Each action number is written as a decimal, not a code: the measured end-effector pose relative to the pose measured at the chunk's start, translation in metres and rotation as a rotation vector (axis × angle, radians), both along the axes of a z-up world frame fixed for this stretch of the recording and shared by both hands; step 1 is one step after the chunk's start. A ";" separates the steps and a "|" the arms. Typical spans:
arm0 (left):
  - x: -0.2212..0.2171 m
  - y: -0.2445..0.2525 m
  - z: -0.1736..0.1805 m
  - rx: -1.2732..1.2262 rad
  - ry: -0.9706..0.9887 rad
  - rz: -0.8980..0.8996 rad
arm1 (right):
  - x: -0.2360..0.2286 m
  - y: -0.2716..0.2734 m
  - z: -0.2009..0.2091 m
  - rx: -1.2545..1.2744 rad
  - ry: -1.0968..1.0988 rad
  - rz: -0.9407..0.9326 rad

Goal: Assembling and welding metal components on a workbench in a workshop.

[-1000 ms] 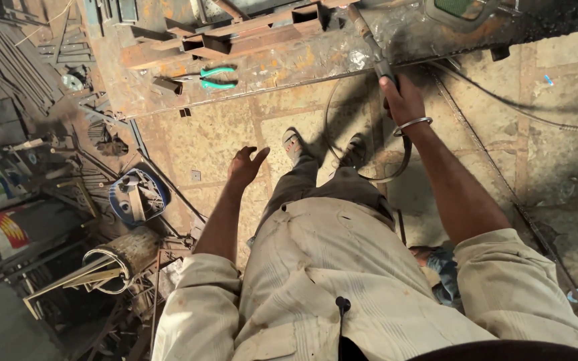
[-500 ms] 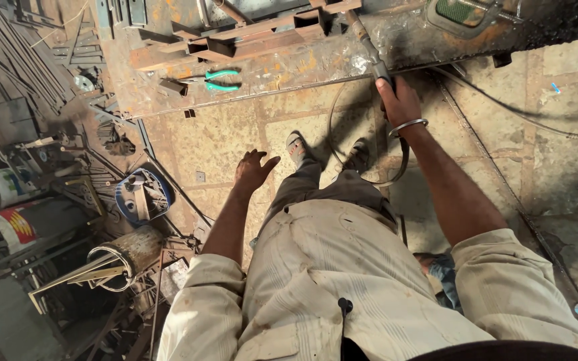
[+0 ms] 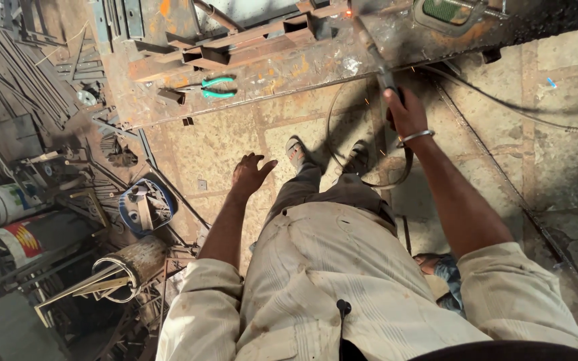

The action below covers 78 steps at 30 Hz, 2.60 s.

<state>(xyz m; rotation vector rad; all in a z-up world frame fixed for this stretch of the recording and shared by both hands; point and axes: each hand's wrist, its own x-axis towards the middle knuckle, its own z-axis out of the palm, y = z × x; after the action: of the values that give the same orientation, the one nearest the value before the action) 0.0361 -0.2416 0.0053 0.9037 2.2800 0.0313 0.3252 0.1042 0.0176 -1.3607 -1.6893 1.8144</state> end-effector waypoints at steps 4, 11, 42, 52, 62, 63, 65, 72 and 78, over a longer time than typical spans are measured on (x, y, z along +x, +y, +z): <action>-0.001 -0.012 -0.005 0.031 0.003 0.009 | 0.019 0.001 -0.012 -0.142 0.040 -0.091; -0.002 -0.025 -0.002 0.007 0.003 0.024 | 0.037 0.007 -0.001 -0.102 0.132 -0.262; -0.012 -0.013 -0.028 -0.098 -0.078 0.040 | 0.125 0.166 -0.067 -0.288 -0.167 -0.953; -0.013 -0.024 -0.072 0.189 -0.013 0.001 | 0.133 0.141 -0.116 -0.210 -0.030 -0.922; -0.039 -0.008 -0.021 0.108 -0.130 0.191 | 0.088 -0.018 -0.012 0.163 0.288 -0.397; -0.041 -0.002 -0.010 0.107 -0.126 0.202 | 0.087 -0.024 -0.006 0.159 0.292 -0.387; -0.052 0.015 0.011 0.196 -0.206 0.165 | 0.081 -0.034 0.004 0.132 0.234 -0.302; -0.102 0.080 0.053 0.435 -0.281 -0.086 | 0.045 -0.050 0.076 0.150 0.243 -0.395; -0.154 0.094 0.093 0.631 -0.496 -0.105 | -0.063 -0.043 0.187 0.162 0.426 -0.305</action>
<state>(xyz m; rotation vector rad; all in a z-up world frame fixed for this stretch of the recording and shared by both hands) -0.1182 -0.1477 0.0983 1.1662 1.7620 0.8692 0.2622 0.0612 0.2048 -1.0101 -1.2961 1.6115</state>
